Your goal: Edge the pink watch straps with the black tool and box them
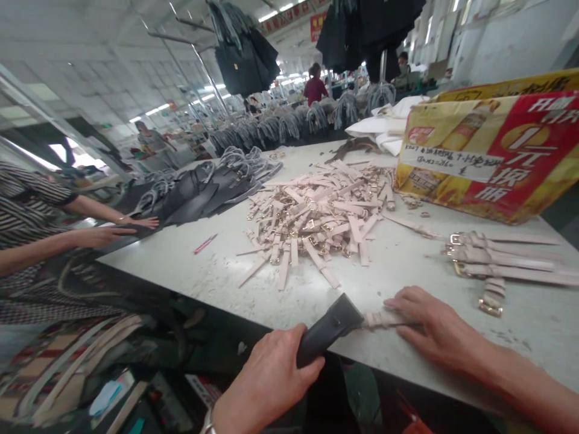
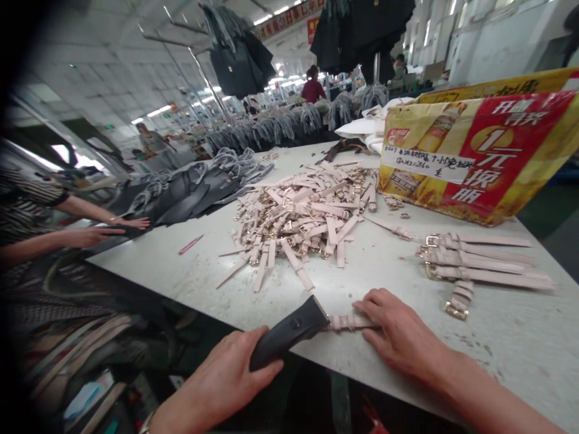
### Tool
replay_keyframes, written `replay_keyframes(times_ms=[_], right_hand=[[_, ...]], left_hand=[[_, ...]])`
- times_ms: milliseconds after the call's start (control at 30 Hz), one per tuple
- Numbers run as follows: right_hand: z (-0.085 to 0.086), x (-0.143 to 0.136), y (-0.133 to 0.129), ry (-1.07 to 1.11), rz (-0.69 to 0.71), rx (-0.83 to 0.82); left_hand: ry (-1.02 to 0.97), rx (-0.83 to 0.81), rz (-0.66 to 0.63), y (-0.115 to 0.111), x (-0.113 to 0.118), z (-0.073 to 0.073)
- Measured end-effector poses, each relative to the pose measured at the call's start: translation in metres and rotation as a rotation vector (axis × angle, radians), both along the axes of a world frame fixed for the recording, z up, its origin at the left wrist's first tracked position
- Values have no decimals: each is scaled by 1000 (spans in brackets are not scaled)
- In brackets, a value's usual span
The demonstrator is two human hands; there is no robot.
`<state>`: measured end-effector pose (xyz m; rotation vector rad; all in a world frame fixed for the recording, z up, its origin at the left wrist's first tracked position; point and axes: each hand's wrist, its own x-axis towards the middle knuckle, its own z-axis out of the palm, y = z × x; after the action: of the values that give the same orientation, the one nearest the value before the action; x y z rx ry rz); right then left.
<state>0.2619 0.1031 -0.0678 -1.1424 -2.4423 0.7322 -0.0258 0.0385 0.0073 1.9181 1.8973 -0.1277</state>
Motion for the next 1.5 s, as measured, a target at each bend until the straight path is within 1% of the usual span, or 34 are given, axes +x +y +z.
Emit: replay_keyframes(times_ms=[167,367,467,567,733,933,1033,1167,1300,1400,1500], right_hand=[[-6,-17,8,130,57,-51],[-10,-25,5,163,6,-4],[-10,-25,4,194,-28,-7],[-12,-23,4,220,-51,-11],[-14,-20,1,217,-66,18],[-10,-21,0,223,-3,7],[-12,-22,4,199,31,22],[-13,-24,9,193,39,-22],[-8,-28,11,115,52,-51],[-8,-30,12,78,29,-68],[-14,-28,16,75,-56,-95]], left_hand=[[32,-29,-44,5,7,5],[68,-72,-56,13,10,17],[68,-88,-71,19,12,20],[66,-95,-80,23,12,19],[34,-75,-81,21,9,15],[18,-84,-85,22,8,12],[26,-81,-93,21,9,12],[38,-82,-93,20,10,14],[46,-96,-93,19,11,15],[51,-105,-83,16,11,13],[53,-101,-90,18,8,12]])
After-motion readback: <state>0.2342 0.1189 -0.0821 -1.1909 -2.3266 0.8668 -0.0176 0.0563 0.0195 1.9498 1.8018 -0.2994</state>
